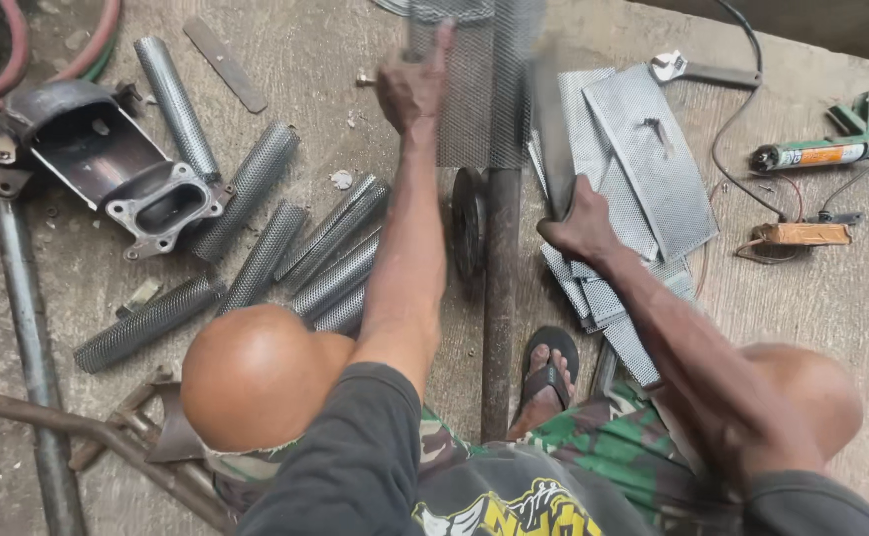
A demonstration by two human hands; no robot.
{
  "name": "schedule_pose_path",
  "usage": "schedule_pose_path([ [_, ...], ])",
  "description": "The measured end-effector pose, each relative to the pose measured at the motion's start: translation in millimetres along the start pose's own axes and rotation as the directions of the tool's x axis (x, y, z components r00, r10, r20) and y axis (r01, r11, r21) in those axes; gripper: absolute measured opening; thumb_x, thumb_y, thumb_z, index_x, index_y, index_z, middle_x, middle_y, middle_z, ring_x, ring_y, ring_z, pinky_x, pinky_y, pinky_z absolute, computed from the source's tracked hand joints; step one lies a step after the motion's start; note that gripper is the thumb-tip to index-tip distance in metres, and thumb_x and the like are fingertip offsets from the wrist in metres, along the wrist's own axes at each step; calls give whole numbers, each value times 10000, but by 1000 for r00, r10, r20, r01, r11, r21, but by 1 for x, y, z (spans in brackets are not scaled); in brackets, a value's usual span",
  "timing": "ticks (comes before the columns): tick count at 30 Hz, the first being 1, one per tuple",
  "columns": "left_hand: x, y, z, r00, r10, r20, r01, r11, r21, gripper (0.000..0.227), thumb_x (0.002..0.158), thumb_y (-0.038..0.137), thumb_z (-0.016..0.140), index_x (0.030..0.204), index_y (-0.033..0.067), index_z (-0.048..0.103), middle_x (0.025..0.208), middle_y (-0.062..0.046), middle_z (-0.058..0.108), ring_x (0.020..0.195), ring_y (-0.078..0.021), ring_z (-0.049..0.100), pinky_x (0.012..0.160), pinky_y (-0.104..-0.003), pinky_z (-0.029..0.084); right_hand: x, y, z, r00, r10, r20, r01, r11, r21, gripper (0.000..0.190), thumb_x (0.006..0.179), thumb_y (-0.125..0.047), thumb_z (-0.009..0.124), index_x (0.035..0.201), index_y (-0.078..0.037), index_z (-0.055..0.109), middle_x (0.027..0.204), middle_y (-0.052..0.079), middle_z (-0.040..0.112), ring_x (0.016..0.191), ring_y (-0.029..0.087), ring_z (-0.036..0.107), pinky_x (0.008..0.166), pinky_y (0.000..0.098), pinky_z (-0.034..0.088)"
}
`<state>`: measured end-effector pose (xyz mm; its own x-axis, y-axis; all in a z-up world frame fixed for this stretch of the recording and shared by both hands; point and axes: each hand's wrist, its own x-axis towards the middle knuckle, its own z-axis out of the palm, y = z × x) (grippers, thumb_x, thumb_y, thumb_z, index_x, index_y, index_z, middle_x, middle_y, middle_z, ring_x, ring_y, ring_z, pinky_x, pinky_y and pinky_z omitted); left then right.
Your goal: The person sits on the floor and uses a hammer to shape a sheet of metal mesh into a cylindrical form around a metal rod. They repeatedly strike the mesh to secure its shape and then remove the finished cylinder to place it with others.
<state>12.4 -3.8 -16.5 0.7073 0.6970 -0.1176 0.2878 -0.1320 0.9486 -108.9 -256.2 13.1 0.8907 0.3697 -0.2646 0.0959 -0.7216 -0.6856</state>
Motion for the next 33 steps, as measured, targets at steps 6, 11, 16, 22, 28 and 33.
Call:
schedule_pose_path([
  [6,8,-12,18,1000,-17,-26,18,999,42,746,630,955,432,598,217,327,550,90,300,477,-91,320,488,-269,297,14,-19,-27,932,284,-224,-260,957,129,422,769,-303,736,1015,-110,452,874,4,423,739,138,396,592,304,391],
  [11,8,-23,22,994,-98,44,101,992,-74,737,590,960,464,562,242,300,509,99,286,458,-87,281,470,-292,264,33,-51,-40,710,-364,-603,560,811,170,340,950,-23,652,1225,-4,454,812,50,415,654,140,446,540,288,390],
  [16,15,-35,30,971,147,188,-223,841,493,573,832,591,546,1110,323,123,597,69,413,483,-86,327,461,-264,312,51,-39,-27,946,21,-325,-25,1000,-8,267,737,-53,540,966,-25,406,822,69,394,679,201,406,438,360,351],
  [22,15,-67,63,981,-167,97,169,986,-14,717,656,951,401,564,241,378,515,86,416,446,-67,368,454,-286,326,35,-33,-41,910,293,-295,-269,956,118,388,764,-313,720,1002,-67,538,856,38,486,712,175,450,559,344,391],
  [28,21,-66,66,996,-23,85,21,999,30,449,828,560,510,582,185,490,549,47,493,472,-107,425,460,-300,377,18,8,-2,762,-331,-557,385,923,-22,243,813,-34,617,1001,-51,464,676,2,435,572,135,443,514,302,389],
  [33,20,-51,54,962,-231,142,245,966,-86,580,795,709,586,564,197,444,527,48,481,440,-104,409,391,-308,322,1,9,-3,919,393,12,-392,918,-65,427,773,-205,688,1003,-8,387,869,80,494,651,231,522,453,372,501],
])
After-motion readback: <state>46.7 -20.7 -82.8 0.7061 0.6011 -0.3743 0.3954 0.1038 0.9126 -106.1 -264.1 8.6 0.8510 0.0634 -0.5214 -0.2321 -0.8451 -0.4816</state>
